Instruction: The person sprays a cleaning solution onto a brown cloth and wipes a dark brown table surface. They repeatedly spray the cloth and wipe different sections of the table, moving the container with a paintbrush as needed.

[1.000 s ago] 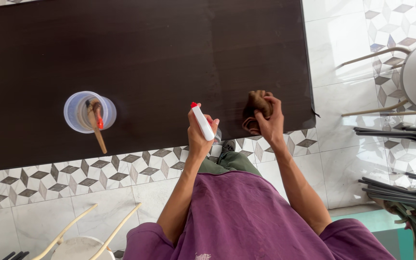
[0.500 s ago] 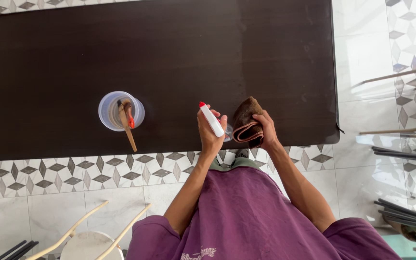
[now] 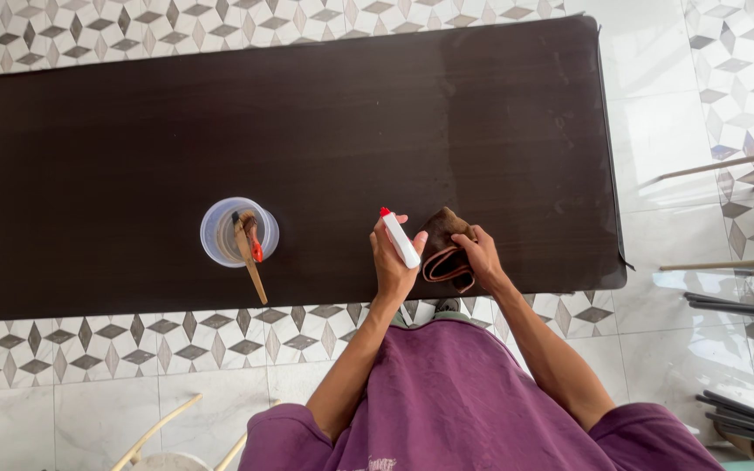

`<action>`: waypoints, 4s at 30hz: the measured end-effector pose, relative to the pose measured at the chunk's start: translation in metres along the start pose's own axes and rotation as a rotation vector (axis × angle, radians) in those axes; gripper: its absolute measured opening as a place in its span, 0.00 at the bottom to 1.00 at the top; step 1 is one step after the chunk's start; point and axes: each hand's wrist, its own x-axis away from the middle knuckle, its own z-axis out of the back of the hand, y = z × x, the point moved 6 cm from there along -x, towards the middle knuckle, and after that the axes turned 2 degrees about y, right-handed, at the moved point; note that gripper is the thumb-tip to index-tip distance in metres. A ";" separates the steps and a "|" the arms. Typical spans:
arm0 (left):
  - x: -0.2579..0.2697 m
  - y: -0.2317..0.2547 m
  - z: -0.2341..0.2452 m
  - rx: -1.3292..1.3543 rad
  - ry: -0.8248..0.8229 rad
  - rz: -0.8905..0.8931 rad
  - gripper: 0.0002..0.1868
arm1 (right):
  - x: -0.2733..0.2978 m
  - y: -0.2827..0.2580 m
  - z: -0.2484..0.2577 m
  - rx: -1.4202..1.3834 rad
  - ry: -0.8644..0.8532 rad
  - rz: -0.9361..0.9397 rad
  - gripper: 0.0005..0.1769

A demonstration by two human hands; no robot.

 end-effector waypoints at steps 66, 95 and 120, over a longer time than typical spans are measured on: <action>0.003 0.041 0.093 -0.126 -0.140 0.173 0.12 | 0.158 -0.172 -0.035 0.442 -0.084 0.568 0.27; -0.044 0.007 0.200 -0.138 -0.077 0.142 0.13 | 0.191 -0.246 -0.137 0.472 0.117 0.767 0.24; -0.084 -0.235 0.322 -0.346 -0.120 0.537 0.44 | 0.023 -0.053 -0.373 0.518 -0.074 0.195 0.38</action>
